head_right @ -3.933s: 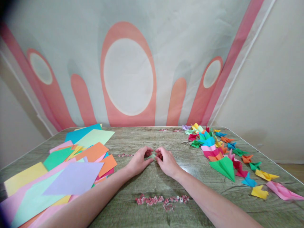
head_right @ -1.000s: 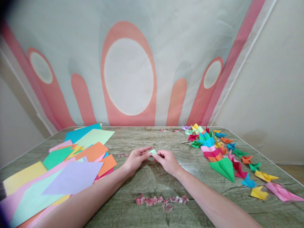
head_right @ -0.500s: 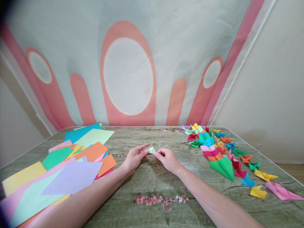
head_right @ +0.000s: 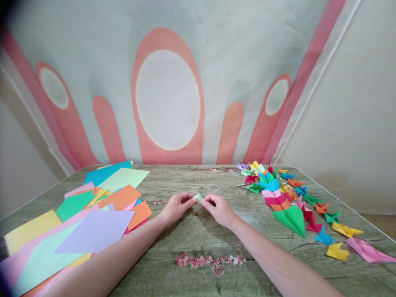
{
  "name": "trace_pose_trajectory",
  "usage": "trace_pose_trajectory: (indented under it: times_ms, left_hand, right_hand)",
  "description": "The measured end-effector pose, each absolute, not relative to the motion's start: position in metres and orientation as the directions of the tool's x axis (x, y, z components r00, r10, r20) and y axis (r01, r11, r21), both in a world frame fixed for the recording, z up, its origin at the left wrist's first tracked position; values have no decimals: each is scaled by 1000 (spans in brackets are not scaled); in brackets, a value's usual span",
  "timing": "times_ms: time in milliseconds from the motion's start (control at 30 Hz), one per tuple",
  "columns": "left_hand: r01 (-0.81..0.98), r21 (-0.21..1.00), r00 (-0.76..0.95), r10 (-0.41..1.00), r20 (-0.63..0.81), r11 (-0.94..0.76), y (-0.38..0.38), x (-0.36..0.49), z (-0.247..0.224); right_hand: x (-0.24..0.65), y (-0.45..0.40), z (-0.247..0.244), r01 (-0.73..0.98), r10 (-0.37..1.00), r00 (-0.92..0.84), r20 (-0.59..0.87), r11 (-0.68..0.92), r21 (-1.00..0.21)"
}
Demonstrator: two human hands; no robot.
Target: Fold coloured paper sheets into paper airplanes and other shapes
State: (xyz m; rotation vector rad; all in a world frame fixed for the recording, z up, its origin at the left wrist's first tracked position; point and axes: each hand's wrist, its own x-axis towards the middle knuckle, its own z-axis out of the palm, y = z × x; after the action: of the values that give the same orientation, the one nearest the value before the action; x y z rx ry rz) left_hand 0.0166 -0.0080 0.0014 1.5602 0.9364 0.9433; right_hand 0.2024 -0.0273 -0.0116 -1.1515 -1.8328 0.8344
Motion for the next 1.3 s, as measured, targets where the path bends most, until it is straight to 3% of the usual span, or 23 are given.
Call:
trace_pose_trajectory:
  times_ms: [300,533,967,1300]
  left_hand:
    - [342,862,386,892,235,-374,-18,18,2]
    - [437,813,392,895,215,-386,-22,22,1]
    - [388,867,435,891,128,-314,-14,18,5]
    - [283,928,355,925,133,-242,-14,19,4]
  right_hand:
    - [197,-32,-13,391,917,-231,325,393,-832]
    - [197,-37,-6,419,888,-238,392,459,-784]
    - [199,-32,-11,339,936,-169,308,348,-874]
    - [202,-29,-10,422,920,-249,303,384,-821]
